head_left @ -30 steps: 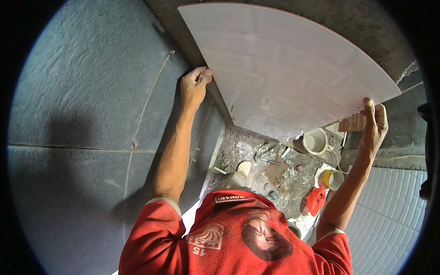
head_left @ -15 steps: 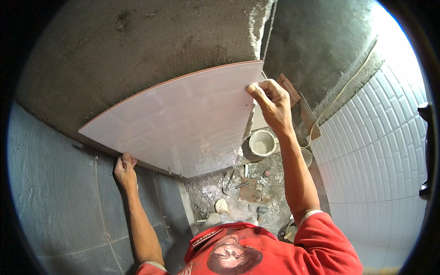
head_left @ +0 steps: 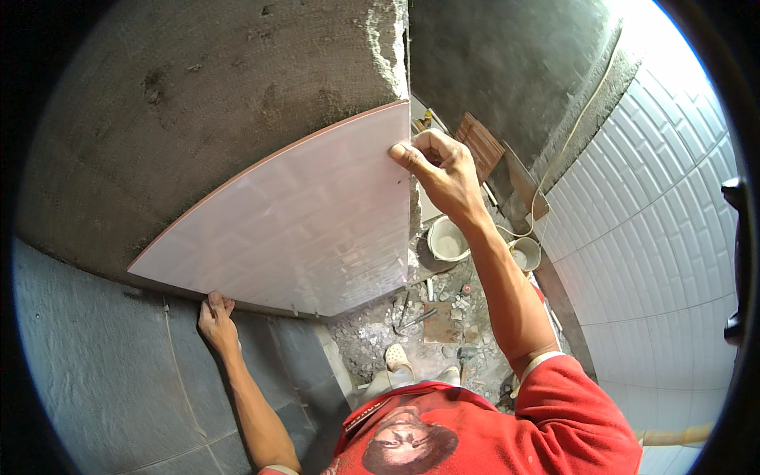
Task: The person mixes cement in a bucket, scoops it onto a tile, and spreads it evenly with a trowel. They then lift the tile and press it against a wall to install it.
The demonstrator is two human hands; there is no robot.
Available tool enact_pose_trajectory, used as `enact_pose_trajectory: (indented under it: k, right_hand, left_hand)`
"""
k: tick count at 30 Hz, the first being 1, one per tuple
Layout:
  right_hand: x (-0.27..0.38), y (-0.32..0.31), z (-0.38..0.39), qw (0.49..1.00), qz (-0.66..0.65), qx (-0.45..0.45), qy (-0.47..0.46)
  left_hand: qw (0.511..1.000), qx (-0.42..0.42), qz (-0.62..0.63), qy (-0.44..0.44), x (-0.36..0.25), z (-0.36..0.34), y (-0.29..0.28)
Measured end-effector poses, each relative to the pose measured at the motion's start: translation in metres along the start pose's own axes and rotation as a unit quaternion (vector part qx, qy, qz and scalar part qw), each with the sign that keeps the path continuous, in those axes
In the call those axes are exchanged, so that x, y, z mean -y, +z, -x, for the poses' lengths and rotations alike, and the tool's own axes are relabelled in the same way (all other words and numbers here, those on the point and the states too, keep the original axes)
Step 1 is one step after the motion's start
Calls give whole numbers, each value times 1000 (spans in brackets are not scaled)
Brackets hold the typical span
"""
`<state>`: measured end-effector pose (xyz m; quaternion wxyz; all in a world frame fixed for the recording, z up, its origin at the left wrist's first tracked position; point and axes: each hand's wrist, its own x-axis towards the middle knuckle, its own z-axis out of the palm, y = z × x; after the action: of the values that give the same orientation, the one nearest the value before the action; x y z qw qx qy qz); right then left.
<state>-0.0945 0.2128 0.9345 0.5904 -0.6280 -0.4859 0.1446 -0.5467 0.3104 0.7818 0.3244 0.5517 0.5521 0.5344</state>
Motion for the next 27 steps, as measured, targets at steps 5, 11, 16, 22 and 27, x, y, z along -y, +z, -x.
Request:
enact_pose_trajectory:
  k: [5,11,16,22,27]
  right_hand:
    - [2,0,1,1000,1,3,19]
    - [4,-3,2,1000,5,-2,8]
    - [5,-1,1,999,20,-22,-14]
    - [-3,-3,2,1000,11,-1,2]
    - [5,25,6,885,102,-262,-371]
  left_hand:
    - [1000,3,3,10,-4,2,2]
    - [1000,16,-4,5,-1,0,0]
    - [1000,20,-23,2,3,-3,-3]
    - [1000,28,-9,-5,3,-2,-1]
    - [1000,20,2,-2,-3,2,3]
